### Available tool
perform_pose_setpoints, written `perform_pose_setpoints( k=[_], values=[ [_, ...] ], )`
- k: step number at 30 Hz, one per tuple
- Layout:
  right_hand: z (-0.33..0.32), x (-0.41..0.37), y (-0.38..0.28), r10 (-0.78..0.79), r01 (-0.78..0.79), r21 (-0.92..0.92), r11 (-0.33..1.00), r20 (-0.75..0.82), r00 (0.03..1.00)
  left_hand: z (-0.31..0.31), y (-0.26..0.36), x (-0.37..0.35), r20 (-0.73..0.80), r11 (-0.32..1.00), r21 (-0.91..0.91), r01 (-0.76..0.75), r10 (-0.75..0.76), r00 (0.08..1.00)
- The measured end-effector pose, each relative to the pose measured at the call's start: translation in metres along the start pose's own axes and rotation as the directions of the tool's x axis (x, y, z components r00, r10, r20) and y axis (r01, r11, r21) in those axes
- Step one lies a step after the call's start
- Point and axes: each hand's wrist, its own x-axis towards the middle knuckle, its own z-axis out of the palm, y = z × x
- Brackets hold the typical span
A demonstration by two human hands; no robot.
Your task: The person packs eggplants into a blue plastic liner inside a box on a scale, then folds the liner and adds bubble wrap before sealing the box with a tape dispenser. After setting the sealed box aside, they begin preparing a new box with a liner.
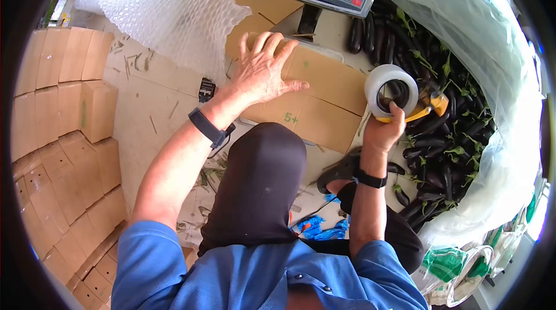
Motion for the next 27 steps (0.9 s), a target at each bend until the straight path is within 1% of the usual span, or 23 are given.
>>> perform_pose_setpoints(
  k=[1, 2, 3, 4, 5, 6, 7, 8, 9, 11, 13, 14, 15, 17, 18, 20, 21, 22, 23, 24, 25, 26, 27],
  values=[
    [0.008, 0.000, -0.014, -0.107, 0.116, -0.121, 0.986, 0.075, 0.991, 0.001, 0.002, -0.001, -0.047, 0.998, 0.054, -0.014, 0.016, 0.999],
    [0.017, 0.003, -0.030, -0.132, 0.170, -0.130, 0.977, 0.260, 0.957, 0.001, 0.007, 0.000, -0.109, 1.000, 0.030, 0.002, 0.001, 0.994],
    [0.024, 0.004, -0.047, -0.142, 0.220, -0.135, 0.966, 0.435, 0.889, 0.004, 0.013, 0.001, -0.104, 1.000, 0.023, 0.008, -0.005, 0.995],
    [0.030, 0.003, -0.061, -0.142, 0.296, -0.262, 0.918, 0.481, 0.865, 0.008, 0.019, 0.004, -0.117, 0.998, 0.003, 0.069, -0.068, 0.991],
    [0.046, -0.004, -0.081, -0.046, 0.330, -0.515, 0.791, 0.487, 0.872, 0.010, 0.025, 0.007, -0.132, 0.991, -0.018, 0.129, -0.130, 0.983],
    [0.058, -0.011, -0.091, -0.047, 0.439, -0.576, 0.689, 0.569, 0.821, 0.004, 0.029, 0.008, -0.107, 0.991, -0.048, 0.125, -0.129, 0.986],
    [0.067, -0.015, -0.094, -0.033, 0.547, -0.610, 0.573, 0.650, 0.760, 0.007, 0.029, 0.010, -0.115, 0.990, -0.054, 0.133, -0.139, 0.984],
    [0.061, -0.012, -0.080, -0.103, 0.704, -0.567, 0.429, 0.743, 0.661, 0.011, 0.027, 0.011, -0.152, 0.991, -0.056, 0.117, -0.125, 0.980],
    [0.059, -0.012, -0.071, 0.001, 0.732, -0.559, 0.389, 0.795, 0.607, 0.015, 0.025, 0.009, -0.189, 0.993, -0.054, 0.105, -0.114, 0.975],
    [0.043, -0.010, -0.032, 0.036, 0.760, -0.489, 0.428, 0.850, 0.526, 0.017, 0.026, 0.006, -0.203, 0.989, -0.034, 0.142, -0.146, 0.968],
    [0.024, -0.011, -0.008, -0.030, 0.741, -0.514, 0.432, 0.813, 0.581, 0.015, 0.025, 0.006, -0.154, 0.990, -0.037, 0.133, -0.137, 0.978],
    [0.022, -0.019, -0.001, -0.076, 0.747, -0.529, 0.402, 0.794, 0.603, 0.012, 0.025, 0.005, -0.098, 0.990, -0.033, 0.139, -0.141, 0.985],
    [0.013, -0.016, 0.005, -0.080, 0.757, -0.536, 0.374, 0.795, 0.602, 0.012, 0.025, 0.004, -0.107, 0.989, -0.029, 0.146, -0.149, 0.983],
    [0.015, -0.017, 0.007, -0.122, 0.758, -0.532, 0.378, 0.783, 0.610, 0.017, 0.026, 0.003, -0.195, 0.994, -0.005, 0.111, -0.110, 0.975],
    [0.013, -0.016, 0.008, -0.132, 0.762, -0.527, 0.376, 0.784, 0.607, 0.019, 0.026, 0.004, -0.183, 0.993, 0.012, 0.120, -0.116, 0.976],
    [0.012, -0.013, 0.009, -0.151, 0.811, -0.468, 0.350, 0.827, 0.542, 0.019, 0.024, 0.005, -0.194, 0.993, 0.009, 0.116, -0.112, 0.975],
    [0.011, -0.013, 0.010, -0.151, 0.815, -0.465, 0.347, 0.830, 0.538, 0.021, 0.024, 0.004, -0.194, 0.993, 0.000, 0.117, -0.114, 0.974],
    [0.011, -0.017, 0.010, -0.140, 0.769, -0.493, 0.407, 0.798, 0.586, 0.022, 0.024, 0.003, -0.196, 0.993, -0.007, 0.116, -0.115, 0.974],
    [0.011, -0.019, 0.009, -0.124, 0.720, -0.515, 0.466, 0.767, 0.630, 0.023, 0.023, 0.002, -0.240, 0.996, -0.039, 0.084, -0.091, 0.966],
    [0.010, -0.018, 0.008, -0.148, 0.796, -0.489, 0.358, 0.812, 0.565, 0.024, 0.021, 0.001, -0.287, 0.996, -0.068, 0.053, -0.070, 0.955],
    [0.009, -0.018, 0.007, -0.144, 0.800, -0.485, 0.354, 0.816, 0.559, 0.026, 0.019, 0.000, -0.292, 0.996, -0.074, 0.058, -0.077, 0.953],
    [0.009, -0.018, 0.006, -0.160, 0.842, -0.462, 0.278, 0.842, 0.514, 0.026, 0.017, -0.001, -0.335, 0.995, -0.102, 0.023, -0.057, 0.940],
    [0.008, -0.020, 0.005, -0.162, 0.851, -0.459, 0.256, 0.847, 0.506, 0.026, 0.016, -0.002, -0.380, 0.992, -0.128, -0.013, -0.037, 0.924]
  ],
)
